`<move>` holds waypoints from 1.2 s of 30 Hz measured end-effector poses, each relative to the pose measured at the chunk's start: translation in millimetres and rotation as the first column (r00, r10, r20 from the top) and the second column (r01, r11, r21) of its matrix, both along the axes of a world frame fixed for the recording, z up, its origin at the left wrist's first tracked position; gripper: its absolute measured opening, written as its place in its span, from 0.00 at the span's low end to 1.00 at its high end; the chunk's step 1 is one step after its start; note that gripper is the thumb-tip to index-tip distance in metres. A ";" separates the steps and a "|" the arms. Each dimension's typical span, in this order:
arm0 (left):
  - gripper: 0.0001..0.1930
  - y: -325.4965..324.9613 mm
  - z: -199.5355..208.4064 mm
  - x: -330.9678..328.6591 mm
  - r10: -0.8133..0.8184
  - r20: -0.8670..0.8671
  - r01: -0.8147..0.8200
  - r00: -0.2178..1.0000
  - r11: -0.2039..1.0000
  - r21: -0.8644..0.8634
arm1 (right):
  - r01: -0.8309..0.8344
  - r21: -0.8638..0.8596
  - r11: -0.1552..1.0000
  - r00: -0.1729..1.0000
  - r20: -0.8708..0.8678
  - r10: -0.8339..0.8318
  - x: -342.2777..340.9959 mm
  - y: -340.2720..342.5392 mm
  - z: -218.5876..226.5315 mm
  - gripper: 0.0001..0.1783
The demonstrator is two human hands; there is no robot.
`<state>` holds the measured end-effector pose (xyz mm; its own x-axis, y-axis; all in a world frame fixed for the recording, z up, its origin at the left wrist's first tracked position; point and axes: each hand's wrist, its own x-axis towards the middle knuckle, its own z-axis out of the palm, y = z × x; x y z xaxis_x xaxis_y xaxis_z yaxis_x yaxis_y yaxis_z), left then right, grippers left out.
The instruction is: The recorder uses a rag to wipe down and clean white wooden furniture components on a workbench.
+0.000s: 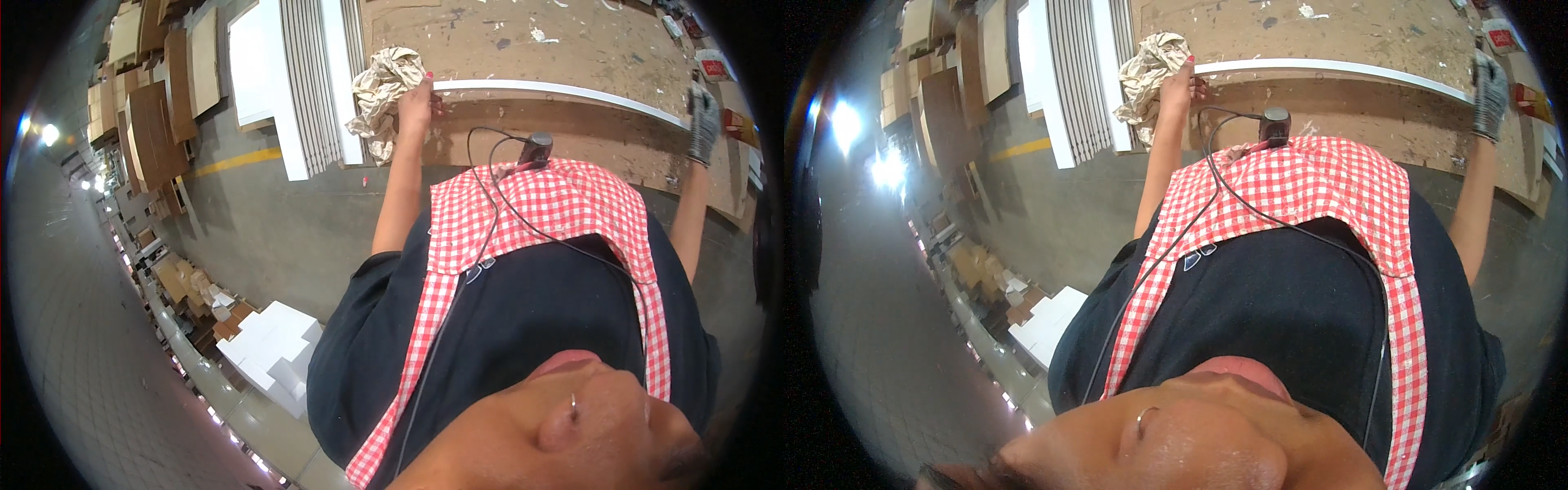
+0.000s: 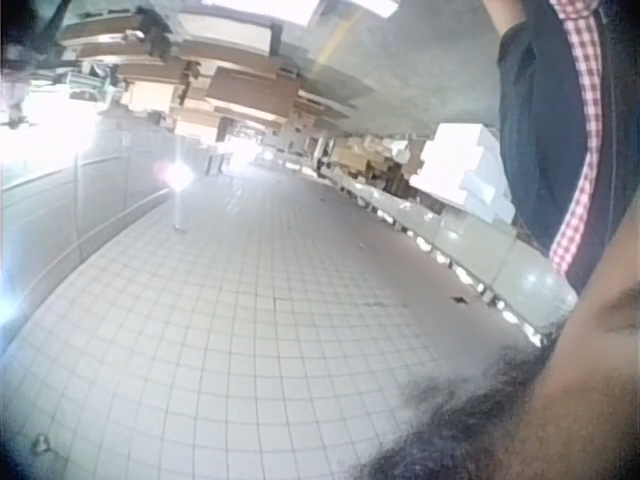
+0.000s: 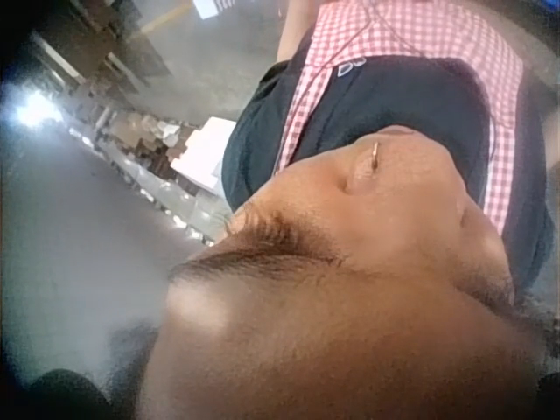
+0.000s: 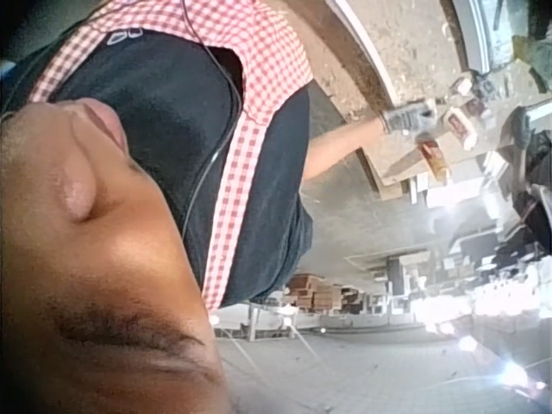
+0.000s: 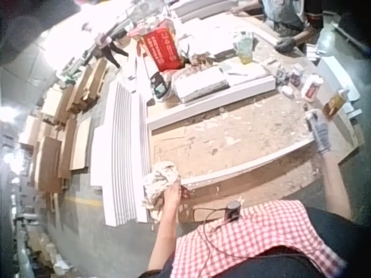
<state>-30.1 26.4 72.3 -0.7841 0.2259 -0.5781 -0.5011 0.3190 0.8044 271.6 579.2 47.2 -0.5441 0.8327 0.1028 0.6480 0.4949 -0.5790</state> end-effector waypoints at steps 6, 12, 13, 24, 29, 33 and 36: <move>0.24 -15.5 -3.9 6.2 0.044 -0.105 -0.049 0.994 0.998 -0.046 | -0.082 -0.171 0.982 0.896 -0.443 -0.003 -89.0 -149.9 8.9 0.17; 0.16 -9.7 0.3 8.4 0.008 -0.169 -0.006 0.986 1.000 0.017 | -0.015 -0.182 0.983 0.830 -0.551 -0.089 -94.2 -159.7 -22.7 0.13; 0.16 -10.5 -0.8 7.3 0.008 -0.167 -0.005 0.986 1.000 0.017 | 0.030 -0.174 0.984 0.833 -0.541 -0.121 -91.0 -150.4 -32.3 0.13; 0.16 9.1 7.6 9.6 -0.463 -0.618 0.321 0.635 0.886 -0.334 | -0.336 -0.035 0.941 0.837 -0.470 0.281 -129.2 -196.4 12.4 0.12; 0.14 37.7 14.6 18.7 -0.279 -0.525 0.344 0.804 0.939 0.027 | -0.534 -0.170 0.828 0.832 -0.280 0.479 -157.9 -300.2 37.6 0.11; 0.23 36.2 -9.2 10.8 -0.553 -0.632 0.349 0.544 0.833 -0.428 | -0.687 -0.179 0.704 0.721 -0.289 0.630 -182.6 -326.6 19.9 0.13; 0.25 45.7 -27.8 16.0 -0.536 -0.590 0.417 0.604 0.843 -0.340 | -0.704 -0.168 0.690 0.710 -0.197 0.676 -192.5 -328.9 -9.1 0.13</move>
<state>-14.1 72.2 44.5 -0.7720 0.6344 -0.0380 0.3770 0.5052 0.7763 79.1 250.3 38.1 -0.9702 0.2329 0.0662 0.0987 0.6302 -0.7701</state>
